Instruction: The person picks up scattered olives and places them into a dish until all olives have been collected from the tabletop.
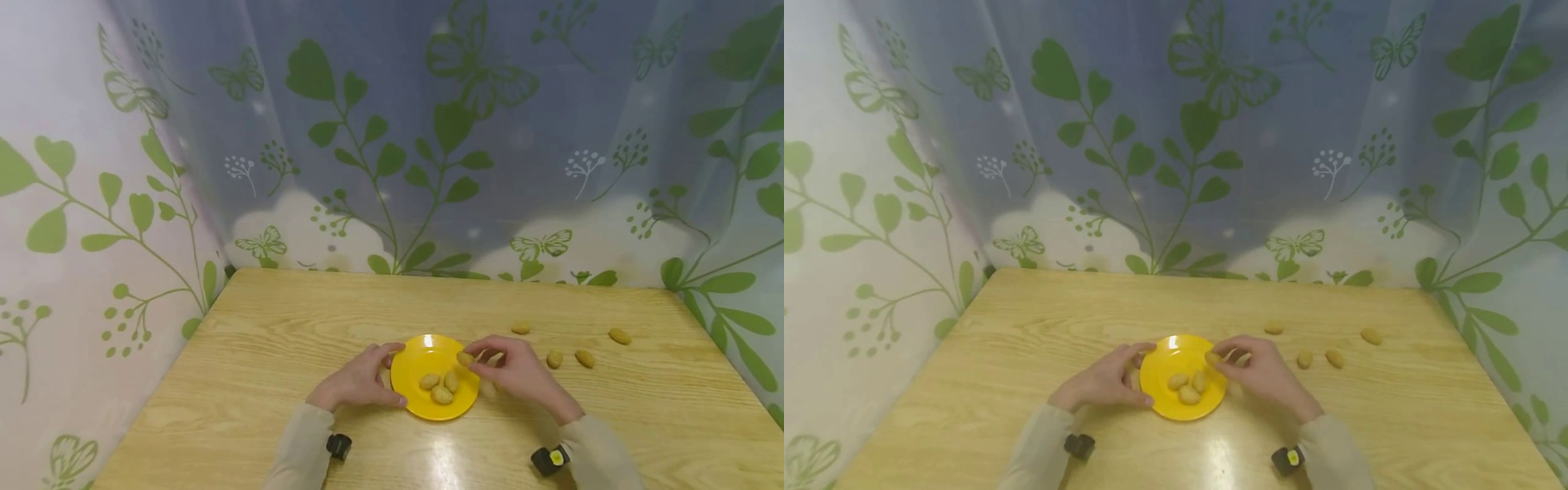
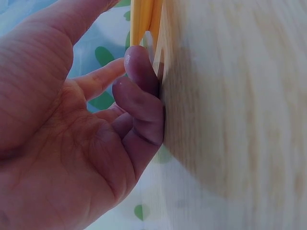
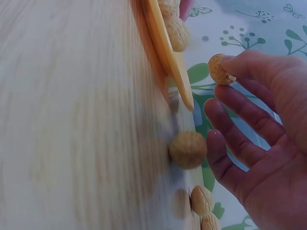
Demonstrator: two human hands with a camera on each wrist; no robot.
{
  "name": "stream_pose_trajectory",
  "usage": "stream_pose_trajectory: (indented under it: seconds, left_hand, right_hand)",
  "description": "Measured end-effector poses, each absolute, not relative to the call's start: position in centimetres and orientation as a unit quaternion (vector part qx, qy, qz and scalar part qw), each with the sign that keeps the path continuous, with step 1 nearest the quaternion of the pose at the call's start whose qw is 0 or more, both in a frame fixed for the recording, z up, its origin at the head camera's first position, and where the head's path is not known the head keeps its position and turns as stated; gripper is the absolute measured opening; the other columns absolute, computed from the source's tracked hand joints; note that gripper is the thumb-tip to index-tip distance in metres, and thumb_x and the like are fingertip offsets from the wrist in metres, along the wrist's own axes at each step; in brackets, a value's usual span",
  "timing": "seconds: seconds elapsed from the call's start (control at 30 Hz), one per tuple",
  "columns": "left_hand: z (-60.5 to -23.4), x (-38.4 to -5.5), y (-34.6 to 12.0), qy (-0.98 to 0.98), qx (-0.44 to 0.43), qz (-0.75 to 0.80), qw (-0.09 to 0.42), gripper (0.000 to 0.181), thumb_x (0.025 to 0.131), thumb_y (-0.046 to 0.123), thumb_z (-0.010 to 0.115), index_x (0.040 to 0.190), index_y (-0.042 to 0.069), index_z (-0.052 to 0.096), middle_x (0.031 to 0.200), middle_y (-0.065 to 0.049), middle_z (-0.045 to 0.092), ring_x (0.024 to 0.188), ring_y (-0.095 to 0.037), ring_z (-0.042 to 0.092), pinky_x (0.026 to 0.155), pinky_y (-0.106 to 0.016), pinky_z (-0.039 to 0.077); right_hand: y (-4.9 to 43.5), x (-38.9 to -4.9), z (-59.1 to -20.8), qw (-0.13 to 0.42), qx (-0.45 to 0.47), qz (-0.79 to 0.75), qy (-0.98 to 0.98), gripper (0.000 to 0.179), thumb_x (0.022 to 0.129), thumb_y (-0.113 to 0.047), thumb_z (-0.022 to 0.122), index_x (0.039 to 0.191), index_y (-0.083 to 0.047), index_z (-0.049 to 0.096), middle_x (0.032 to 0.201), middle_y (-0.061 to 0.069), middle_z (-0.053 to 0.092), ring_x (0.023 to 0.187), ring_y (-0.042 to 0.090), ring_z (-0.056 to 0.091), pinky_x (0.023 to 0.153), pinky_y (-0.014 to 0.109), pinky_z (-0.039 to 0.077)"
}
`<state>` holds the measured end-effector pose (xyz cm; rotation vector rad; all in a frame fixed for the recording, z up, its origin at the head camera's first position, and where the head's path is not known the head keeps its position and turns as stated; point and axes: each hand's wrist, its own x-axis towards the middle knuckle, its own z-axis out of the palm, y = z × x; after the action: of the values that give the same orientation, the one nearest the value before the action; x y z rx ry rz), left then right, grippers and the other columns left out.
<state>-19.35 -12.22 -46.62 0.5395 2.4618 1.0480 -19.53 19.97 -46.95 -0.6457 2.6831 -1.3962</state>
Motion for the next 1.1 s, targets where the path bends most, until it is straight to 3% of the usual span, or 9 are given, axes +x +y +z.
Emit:
stream_pose_trajectory:
  seconds: [0.73, 1.1]
  left_hand:
    - [-46.6, -19.2, -12.2, 0.882, 0.195, 0.379, 0.203, 0.094, 0.076, 0.032, 0.090, 0.155, 0.015, 0.040, 0.122, -0.009, 0.051, 0.077, -0.013, 0.056, 0.069, -0.024, 0.048]
    - [-46.6, -19.4, -12.3, 0.884, 0.193, 0.374, 0.204, 0.094, 0.077, 0.034, 0.090, 0.155, 0.017, 0.040, 0.122, -0.009, 0.051, 0.079, -0.014, 0.056, 0.070, -0.024, 0.048]
  right_hand:
    - [16.7, -19.8, -47.1, 0.041, -0.229, -0.449, 0.863, 0.020, 0.090, -0.018, 0.077, 0.110, -0.022, 0.076, 0.107, -0.002, 0.075, 0.089, 0.013, 0.067, 0.070, 0.024, 0.054]
    - [16.3, -20.2, -47.6, 0.027, -0.246, -0.449, 0.858, 0.019, 0.090, -0.016, 0.078, 0.109, -0.020, 0.076, 0.107, 0.000, 0.076, 0.087, 0.010, 0.068, 0.068, 0.024, 0.054]
